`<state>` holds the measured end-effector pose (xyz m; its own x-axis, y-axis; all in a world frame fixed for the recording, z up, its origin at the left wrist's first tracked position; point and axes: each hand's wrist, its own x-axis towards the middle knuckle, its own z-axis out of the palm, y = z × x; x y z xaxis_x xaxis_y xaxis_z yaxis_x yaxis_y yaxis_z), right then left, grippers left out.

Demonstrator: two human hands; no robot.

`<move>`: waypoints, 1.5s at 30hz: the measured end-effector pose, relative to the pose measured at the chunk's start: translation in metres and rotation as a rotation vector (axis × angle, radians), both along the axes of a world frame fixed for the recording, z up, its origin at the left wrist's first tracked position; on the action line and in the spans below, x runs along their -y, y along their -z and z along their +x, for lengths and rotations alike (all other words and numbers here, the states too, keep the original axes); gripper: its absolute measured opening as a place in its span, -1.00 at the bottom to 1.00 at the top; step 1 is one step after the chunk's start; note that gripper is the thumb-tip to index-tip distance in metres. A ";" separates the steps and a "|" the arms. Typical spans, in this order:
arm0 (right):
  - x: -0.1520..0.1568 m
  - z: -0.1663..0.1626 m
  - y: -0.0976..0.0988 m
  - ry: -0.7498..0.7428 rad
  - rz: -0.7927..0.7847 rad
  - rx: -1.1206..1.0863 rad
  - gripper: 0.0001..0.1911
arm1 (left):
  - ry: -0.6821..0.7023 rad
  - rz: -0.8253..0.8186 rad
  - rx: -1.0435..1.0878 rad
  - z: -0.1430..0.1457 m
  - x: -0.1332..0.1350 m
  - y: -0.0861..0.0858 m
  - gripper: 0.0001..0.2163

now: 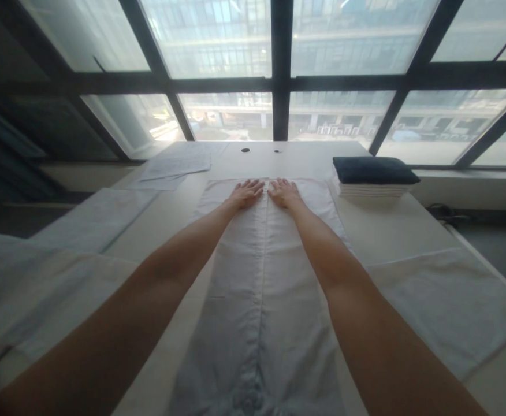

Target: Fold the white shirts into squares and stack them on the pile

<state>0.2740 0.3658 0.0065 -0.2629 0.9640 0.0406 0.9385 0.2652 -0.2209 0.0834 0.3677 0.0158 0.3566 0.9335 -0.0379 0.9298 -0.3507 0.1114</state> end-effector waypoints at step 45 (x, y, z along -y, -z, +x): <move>0.043 0.025 -0.009 0.190 0.232 0.056 -0.41 | -0.132 0.238 -0.008 -0.036 0.037 -0.011 -0.38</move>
<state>0.2986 0.3232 0.0150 -0.0867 0.9627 0.2563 0.9852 0.1210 -0.1212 0.0470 0.3307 0.0266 0.2321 0.9549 0.1853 0.9697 -0.2420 0.0327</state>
